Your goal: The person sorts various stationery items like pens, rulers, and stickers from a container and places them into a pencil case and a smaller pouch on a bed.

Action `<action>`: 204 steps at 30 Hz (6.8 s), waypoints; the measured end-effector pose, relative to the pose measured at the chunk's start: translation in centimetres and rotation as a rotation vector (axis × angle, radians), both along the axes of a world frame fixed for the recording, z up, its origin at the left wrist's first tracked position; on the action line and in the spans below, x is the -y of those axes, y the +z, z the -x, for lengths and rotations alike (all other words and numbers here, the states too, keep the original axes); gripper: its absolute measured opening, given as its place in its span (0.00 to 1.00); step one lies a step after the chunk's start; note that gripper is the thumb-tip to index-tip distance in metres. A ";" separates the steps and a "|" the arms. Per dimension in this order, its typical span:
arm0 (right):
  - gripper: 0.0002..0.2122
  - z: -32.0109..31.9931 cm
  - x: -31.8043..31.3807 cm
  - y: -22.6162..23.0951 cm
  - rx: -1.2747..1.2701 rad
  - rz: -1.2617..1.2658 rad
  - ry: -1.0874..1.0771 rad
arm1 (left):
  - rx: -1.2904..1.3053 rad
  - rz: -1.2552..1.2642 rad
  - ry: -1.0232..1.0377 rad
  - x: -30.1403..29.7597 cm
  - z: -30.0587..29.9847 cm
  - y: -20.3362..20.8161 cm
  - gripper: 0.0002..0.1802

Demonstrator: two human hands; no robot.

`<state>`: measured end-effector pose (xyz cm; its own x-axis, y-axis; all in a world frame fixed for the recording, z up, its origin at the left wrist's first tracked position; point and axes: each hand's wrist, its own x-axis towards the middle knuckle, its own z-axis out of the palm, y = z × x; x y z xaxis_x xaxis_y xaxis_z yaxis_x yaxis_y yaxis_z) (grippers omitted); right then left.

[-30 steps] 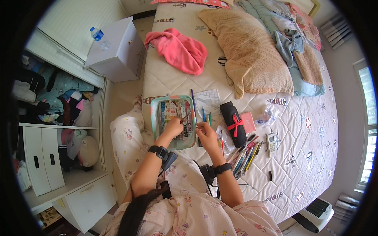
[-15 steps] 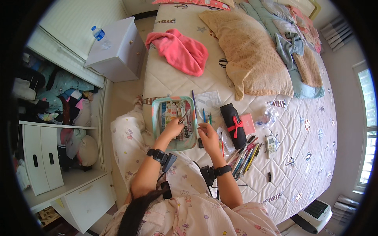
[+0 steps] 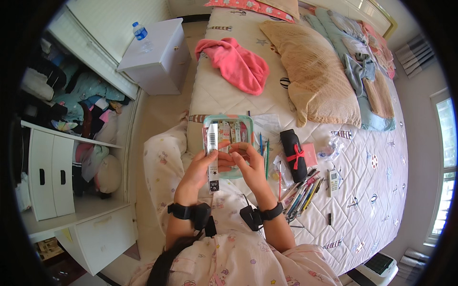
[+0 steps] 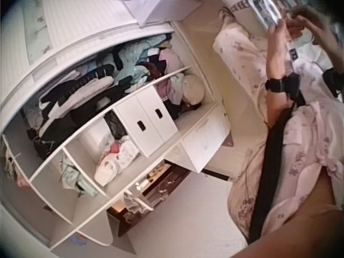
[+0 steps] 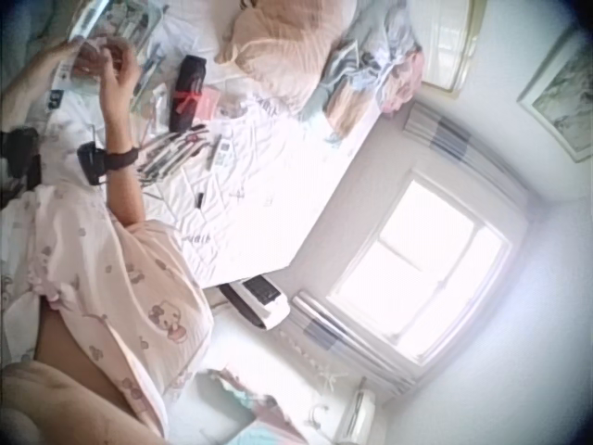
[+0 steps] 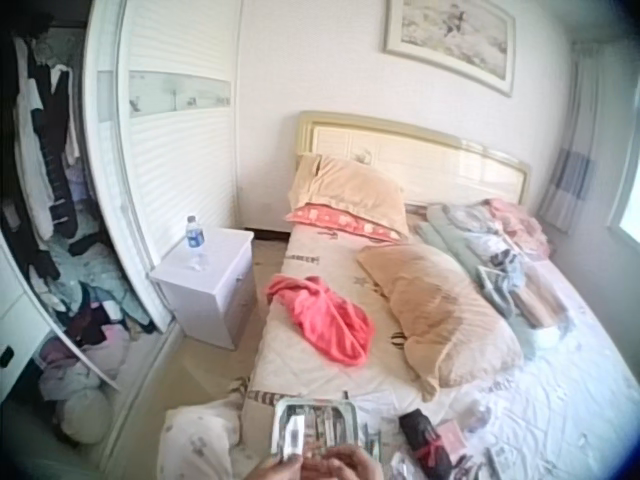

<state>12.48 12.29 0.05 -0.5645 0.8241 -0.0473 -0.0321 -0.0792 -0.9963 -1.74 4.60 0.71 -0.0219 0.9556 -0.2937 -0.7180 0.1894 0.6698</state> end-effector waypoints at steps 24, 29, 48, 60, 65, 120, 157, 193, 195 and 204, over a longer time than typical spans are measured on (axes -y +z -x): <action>0.17 -0.3 2.4 4.6 -0.432 0.081 0.173 | -0.278 0.142 0.399 7.8 4.0 -2.3 0.21; 0.13 -0.3 3.9 4.1 0.156 -0.143 0.283 | -0.256 0.067 0.229 6.4 1.7 -0.6 0.16; 0.15 0.7 1.4 -3.9 0.351 -0.145 0.146 | -0.799 0.292 0.433 5.1 1.1 -8.6 0.11; 0.26 8.1 -2.4 -11.9 0.674 -0.320 0.329 | -0.908 0.307 0.186 5.8 0.5 -8.1 0.14; 0.25 9.3 -1.9 -14.1 0.684 -0.491 0.391 | -0.980 0.251 0.259 6.3 0.5 -9.4 0.19; 0.08 3.6 -2.9 -10.8 0.646 -0.293 0.116 | -0.616 0.164 0.154 -2.2 -2.0 -13.0 0.30; 0.09 3.1 -1.4 -9.3 0.736 -0.576 0.061 | -2.000 0.061 -0.456 -2.7 -2.5 -14.4 0.31; 0.09 1.1 -0.2 -12.9 0.965 -0.882 0.345 | -2.031 -0.053 -0.450 -2.9 -1.5 -13.2 0.26; 0.09 1.0 -0.1 -12.7 0.957 -0.873 0.364 | -2.040 -0.039 -0.448 -2.9 -1.4 -13.4 0.27; 0.10 -1.5 0.7 -1.3 0.533 -0.870 0.374 | -1.958 -0.014 -0.472 -2.4 -1.8 -12.7 0.26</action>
